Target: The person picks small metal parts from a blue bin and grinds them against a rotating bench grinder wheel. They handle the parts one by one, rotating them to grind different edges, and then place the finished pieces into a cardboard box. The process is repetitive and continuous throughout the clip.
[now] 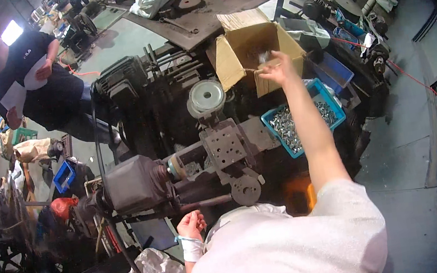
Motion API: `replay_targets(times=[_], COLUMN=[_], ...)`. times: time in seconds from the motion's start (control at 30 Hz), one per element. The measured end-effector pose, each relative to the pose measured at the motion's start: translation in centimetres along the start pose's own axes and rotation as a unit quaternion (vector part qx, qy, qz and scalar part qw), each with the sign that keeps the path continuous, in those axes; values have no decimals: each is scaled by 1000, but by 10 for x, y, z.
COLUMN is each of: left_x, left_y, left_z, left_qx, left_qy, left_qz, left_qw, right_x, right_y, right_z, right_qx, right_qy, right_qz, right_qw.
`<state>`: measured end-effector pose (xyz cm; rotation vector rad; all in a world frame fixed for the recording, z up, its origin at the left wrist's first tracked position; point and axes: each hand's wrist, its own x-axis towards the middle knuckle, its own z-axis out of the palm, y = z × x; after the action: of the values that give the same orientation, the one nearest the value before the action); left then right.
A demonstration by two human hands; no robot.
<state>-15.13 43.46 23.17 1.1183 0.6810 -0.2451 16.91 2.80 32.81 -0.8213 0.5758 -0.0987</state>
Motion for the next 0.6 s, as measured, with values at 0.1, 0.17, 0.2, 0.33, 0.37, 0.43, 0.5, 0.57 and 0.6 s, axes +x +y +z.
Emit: replay_targets(times=[0.1, 0.17, 0.2, 0.33, 0.37, 0.43, 0.5, 0.57, 0.6], left_x=[1, -3, -6, -6, -4, -3, 2, 0, 4], left_y=[1, -3, -4, -15, -14, -10, -11, -13, -21], left_z=[2, 3, 3, -6, -2, 3, 0, 2, 0], left_qx=[5, 4, 3, 20, 34, 50, 122, 100, 93], left_qy=[9, 21, 22, 20, 38, 20, 10, 35, 43], left_qz=[-7, -12, -14, -6, -19, -16, 2, -43, -60], left_qw=[1000, 1000, 1000, 1000, 999, 998, 992, 993, 993], right_x=[20, 4, 10, 27, 39, 31, -5, -30, -14], right_y=[9, 34, 44, 82, 84, 92, 80, 67, 75], right_z=[-30, -58, -86, -180, -225, -259, -227, -199, -218], right_qx=[-214, -163, -140, -244, -323, -687, -765, -816, -839], right_qy=[55, 42, 47, 147, 134, 222, 206, 192, 195], right_qz=[-81, -89, -34, -41, -56, -121, -42, 28, 38], right_qw=[972, 982, 989, 958, 935, 681, 609, 545, 507])
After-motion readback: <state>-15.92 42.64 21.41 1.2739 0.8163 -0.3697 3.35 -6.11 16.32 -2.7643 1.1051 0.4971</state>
